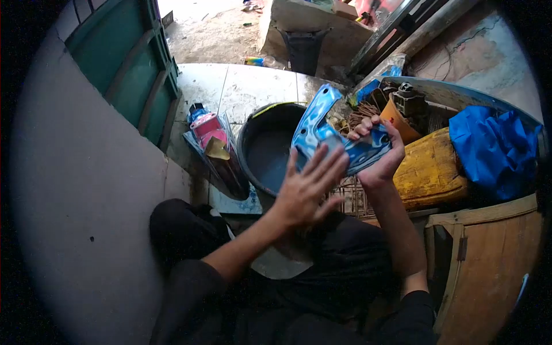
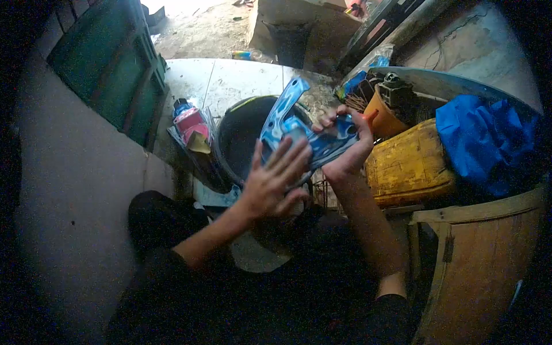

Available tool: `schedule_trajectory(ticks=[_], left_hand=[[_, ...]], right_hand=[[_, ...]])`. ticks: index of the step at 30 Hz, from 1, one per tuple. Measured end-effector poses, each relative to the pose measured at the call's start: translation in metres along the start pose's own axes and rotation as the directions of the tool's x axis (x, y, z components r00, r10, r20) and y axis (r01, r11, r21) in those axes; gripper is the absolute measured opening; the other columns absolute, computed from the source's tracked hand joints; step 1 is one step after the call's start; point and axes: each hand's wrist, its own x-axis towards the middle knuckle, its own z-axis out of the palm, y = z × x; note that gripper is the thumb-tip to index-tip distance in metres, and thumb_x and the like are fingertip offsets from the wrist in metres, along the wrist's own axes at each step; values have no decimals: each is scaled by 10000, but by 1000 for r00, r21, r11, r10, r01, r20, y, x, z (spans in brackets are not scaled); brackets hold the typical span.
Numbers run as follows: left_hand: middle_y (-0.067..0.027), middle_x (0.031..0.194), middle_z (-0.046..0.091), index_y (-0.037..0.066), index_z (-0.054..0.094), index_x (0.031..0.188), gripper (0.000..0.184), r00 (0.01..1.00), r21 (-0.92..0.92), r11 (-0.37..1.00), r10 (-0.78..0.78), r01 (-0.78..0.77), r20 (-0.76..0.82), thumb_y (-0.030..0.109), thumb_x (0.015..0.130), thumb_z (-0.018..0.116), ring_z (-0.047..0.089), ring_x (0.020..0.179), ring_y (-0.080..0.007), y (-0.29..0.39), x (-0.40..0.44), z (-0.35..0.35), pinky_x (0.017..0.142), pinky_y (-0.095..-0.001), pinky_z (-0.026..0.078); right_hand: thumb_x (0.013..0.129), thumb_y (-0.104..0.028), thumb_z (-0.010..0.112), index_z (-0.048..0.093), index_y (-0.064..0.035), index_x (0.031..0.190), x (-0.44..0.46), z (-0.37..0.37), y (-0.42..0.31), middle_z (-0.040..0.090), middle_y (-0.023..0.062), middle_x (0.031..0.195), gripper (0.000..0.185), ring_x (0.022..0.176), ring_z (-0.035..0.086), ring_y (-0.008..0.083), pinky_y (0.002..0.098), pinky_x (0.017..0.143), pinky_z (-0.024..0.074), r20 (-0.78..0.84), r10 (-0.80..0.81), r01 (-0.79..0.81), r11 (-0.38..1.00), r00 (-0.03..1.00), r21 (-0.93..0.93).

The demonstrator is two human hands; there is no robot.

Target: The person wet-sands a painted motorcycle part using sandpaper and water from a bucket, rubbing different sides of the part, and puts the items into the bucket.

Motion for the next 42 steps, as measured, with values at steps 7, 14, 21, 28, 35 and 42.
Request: schedule_trajectory(ticks=[7, 14, 21, 28, 35, 42], left_hand=[[-116, 1593, 331, 137, 331, 1545, 712, 993, 60, 995, 87, -82, -81, 550, 977, 450, 264, 1482, -359, 4, -4, 4, 1158, -672, 86], [-151, 1569, 365, 152, 369, 1528, 652, 966, 9, 989, -145, 150, -214, 498, 985, 475, 280, 1467, -402, -18, -2, 8, 1147, -683, 115], [-119, 1543, 419, 173, 450, 1484, 577, 902, -142, 931, -361, 335, -237, 430, 973, 521, 306, 1463, -370, -14, 14, -3, 1159, -664, 105], [-135, 1550, 403, 148, 443, 1488, 583, 986, 168, 982, 105, -82, -133, 417, 975, 509, 305, 1461, -379, -13, 7, -3, 1158, -647, 132], [-94, 1563, 392, 161, 437, 1497, 615, 985, 137, 983, 137, -122, -104, 516, 995, 431, 312, 1460, -358, 2, 1, -14, 1144, -685, 76], [-256, 1531, 363, -19, 377, 1482, 584, 829, -594, 788, -435, 162, -351, 345, 1031, 448, 313, 1456, -356, -10, 15, -5, 1193, -486, 206]], right_hand=[[929, -273, 520, 548, -60, 943, 4, -1, -9, 483, 57, 853, 215, 804, 487, 187, 353, 782, 415, 25, 69, -71, 991, 997, 112], [931, -285, 533, 539, -64, 951, 2, -2, -10, 481, 57, 859, 222, 809, 489, 192, 358, 782, 418, 7, 78, -78, 992, 997, 104], [944, -312, 526, 542, -63, 955, 2, -6, -12, 493, 64, 887, 249, 833, 496, 194, 363, 810, 411, -1, 102, -101, 987, 995, 127], [916, -261, 536, 540, -56, 949, 6, -15, -15, 495, 66, 891, 207, 843, 510, 195, 376, 800, 416, -5, 104, -102, 983, 995, 151], [954, -310, 533, 556, -34, 969, 10, -14, -22, 517, 72, 907, 277, 862, 519, 197, 376, 806, 421, 23, 122, -124, 970, 992, 211], [969, -337, 544, 591, -2, 1043, 10, -14, -26, 561, 89, 952, 347, 890, 537, 204, 381, 817, 435, 71, 158, -169, 965, 985, 199]])
